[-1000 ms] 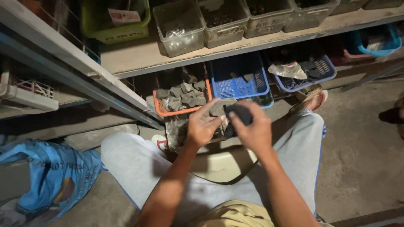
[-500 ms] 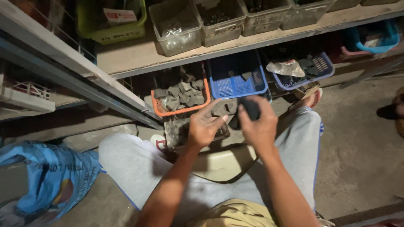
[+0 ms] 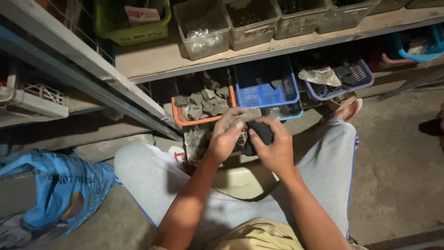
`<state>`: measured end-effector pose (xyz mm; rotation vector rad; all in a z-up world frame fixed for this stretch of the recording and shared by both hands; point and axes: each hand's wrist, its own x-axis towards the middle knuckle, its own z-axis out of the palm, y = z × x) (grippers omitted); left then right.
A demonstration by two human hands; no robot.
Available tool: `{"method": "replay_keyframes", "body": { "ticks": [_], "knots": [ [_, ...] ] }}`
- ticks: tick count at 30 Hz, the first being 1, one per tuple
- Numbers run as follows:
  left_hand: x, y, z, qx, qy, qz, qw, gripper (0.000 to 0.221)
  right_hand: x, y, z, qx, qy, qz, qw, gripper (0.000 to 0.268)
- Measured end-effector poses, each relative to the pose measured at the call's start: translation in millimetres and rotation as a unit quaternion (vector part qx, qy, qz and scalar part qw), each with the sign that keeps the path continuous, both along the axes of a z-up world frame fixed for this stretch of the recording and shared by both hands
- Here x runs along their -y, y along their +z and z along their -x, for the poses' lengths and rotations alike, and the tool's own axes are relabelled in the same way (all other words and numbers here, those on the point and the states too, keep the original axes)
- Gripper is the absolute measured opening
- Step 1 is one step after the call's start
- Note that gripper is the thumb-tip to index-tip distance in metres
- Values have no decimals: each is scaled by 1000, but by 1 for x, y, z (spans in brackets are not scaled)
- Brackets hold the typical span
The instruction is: Sorting through a bin of small metal fasteners and parts on a low shelf
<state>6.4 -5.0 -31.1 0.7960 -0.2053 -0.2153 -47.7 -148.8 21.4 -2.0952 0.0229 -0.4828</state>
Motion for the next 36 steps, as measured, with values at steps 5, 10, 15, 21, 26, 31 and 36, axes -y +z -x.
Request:
{"method": "replay_keyframes", "body": {
  "ticks": [5,10,15,21,26,31,36],
  "knots": [
    [0,39,8,20,-19,9,1000,42,0,5,0,-17,5,-26,1000,30],
    [-1,39,11,51,-21,-26,998,43,-2,-5,4,-48,9,-77,996,31],
    [-3,48,11,43,17,-145,988,56,12,15,-5,-28,-23,-86,996,25],
    [15,15,6,163,63,-374,911,56,12,37,-22,12,-76,-93,993,13],
    [9,1,3,265,186,-438,839,51,-2,17,-15,-85,-59,-74,992,25],
    [13,31,13,153,125,-399,895,47,3,9,-26,-107,-87,-32,990,29],
    [5,22,6,132,121,-432,884,51,-11,11,-18,-130,-50,-64,988,28]
  ]
}}
